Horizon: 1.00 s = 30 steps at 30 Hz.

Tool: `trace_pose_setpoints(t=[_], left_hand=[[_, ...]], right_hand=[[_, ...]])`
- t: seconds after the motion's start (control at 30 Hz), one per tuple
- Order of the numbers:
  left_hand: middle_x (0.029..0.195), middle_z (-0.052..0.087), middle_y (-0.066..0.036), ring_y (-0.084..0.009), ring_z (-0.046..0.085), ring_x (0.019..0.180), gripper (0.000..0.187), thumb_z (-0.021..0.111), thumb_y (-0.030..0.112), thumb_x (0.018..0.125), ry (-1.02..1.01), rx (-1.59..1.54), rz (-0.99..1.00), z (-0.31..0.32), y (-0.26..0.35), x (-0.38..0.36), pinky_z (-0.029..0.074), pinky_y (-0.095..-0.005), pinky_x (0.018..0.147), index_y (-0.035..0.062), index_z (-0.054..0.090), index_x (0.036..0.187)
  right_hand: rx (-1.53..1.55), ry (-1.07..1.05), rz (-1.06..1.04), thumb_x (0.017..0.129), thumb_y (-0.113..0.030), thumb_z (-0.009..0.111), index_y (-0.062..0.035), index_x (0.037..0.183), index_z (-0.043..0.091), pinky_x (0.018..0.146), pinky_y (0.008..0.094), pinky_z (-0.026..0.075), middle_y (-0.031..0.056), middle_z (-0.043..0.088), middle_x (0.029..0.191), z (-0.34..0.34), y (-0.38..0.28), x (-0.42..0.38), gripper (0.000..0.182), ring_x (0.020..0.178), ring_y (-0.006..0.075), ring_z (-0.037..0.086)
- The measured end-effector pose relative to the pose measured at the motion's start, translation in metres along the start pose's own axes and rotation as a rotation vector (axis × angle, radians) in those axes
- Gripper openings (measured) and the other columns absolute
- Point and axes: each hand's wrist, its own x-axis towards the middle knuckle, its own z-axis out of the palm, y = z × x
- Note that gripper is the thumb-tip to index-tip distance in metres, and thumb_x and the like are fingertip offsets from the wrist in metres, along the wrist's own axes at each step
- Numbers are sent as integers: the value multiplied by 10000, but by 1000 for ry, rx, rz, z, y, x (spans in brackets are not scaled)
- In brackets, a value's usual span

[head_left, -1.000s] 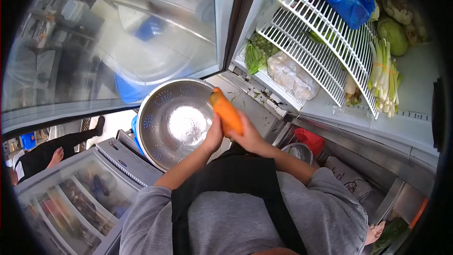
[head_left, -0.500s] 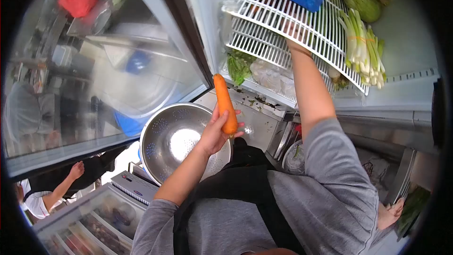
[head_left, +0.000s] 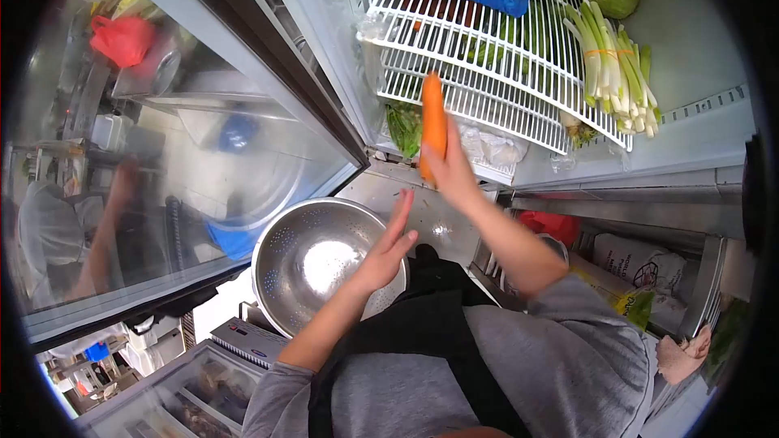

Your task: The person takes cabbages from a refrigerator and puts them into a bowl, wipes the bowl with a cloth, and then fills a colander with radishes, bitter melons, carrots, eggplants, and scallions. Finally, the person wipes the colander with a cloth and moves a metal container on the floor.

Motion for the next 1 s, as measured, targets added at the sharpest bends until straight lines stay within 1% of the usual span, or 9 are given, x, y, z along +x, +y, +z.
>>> trace_pose_setpoints(t=[0.13, 0.2, 0.37, 0.47, 0.53, 0.67, 0.77, 0.8, 1.0], left_hand=[[1550, 66, -208, -484, 20, 1404, 696, 670, 176, 820, 416, 958, -121, -30, -50, -59, 109, -648, 1072, 219, 354, 1438], [1544, 60, -225, -506, 50, 1392, 732, 700, 179, 764, 614, 1308, -285, -56, -52, -105, 119, -700, 1037, 221, 377, 1420], [1531, 56, -258, -464, 96, 1400, 809, 670, 221, 812, 956, 1429, -659, -80, -86, -257, 171, -582, 1098, 121, 221, 1478], [1522, 116, -245, -399, 176, 1397, 840, 654, 284, 852, 1241, 866, -516, -63, -121, -309, 301, -508, 1070, 81, 144, 1487], [1453, 299, -222, -334, 359, 1318, 778, 653, 321, 863, 1424, -6, -576, -44, -133, -318, 458, -418, 955, 25, 236, 1449], [1192, 557, -166, -279, 573, 1072, 524, 633, 246, 867, 1255, -458, -741, -26, -126, -307, 530, -353, 754, -10, 450, 1287], [792, 597, -48, -167, 589, 708, 161, 589, 104, 825, 1174, -386, -775, -24, -123, -305, 428, -310, 544, 33, 570, 969], [792, 597, -48, -167, 589, 708, 161, 589, 104, 825, 1163, -384, -765, -24, -132, -310, 428, -310, 544, 33, 570, 969], [934, 611, -74, -198, 610, 789, 274, 571, 87, 824, 1125, -475, -675, -20, -114, -301, 455, -326, 603, 17, 532, 1086]], right_hand=[[-226, -56, 304, 966, -310, 469, -26, 1219, 535, 864, 339, 490, 188, 597, 1162, -34, -27, 129, 386, 1063, 244, 589], [-266, -86, 121, 968, -325, 450, -34, 1148, 584, 887, 365, 485, 180, 608, 1112, -34, -52, 163, 367, 1041, 245, 584], [-760, 79, -166, 939, -298, 474, -29, 1132, 592, 905, 404, 464, 203, 595, 1128, -32, -21, 213, 351, 1068, 300, 558], [-923, 154, -205, 923, -282, 488, -26, 1123, 596, 916, 427, 452, 217, 588, 1137, -23, -22, 214, 343, 1084, 333, 542], [-992, 186, -225, 911, -271, 498, -24, 1117, 600, 923, 443, 444, 227, 583, 1143, -17, -21, 210, 337, 1095, 355, 531], [-1050, 277, -309, 889, -250, 517, -19, 1104, 606, 938, 474, 427, 245, 573, 1155, -5, -19, 171, 328, 1117, 399, 510], [-788, 234, -634, 844, -175, 579, -53, 1134, 582, 880, 477, 447, 182, 551, 1199, 14, 32, 72, 315, 1026, 346, 566], [-775, 118, -630, 801, -125, 613, -38, 1301, 461, 968, 465, 388, 223, 441, 1340, 16, 45, 19, 530, 1152, 418, 473], [-797, -428, 30, 825, -223, 618, -120, 1268, 530, 1008, 518, 344, 162, 364, 1420, -18, 186, -230, 463, 1276, 356, 390]])
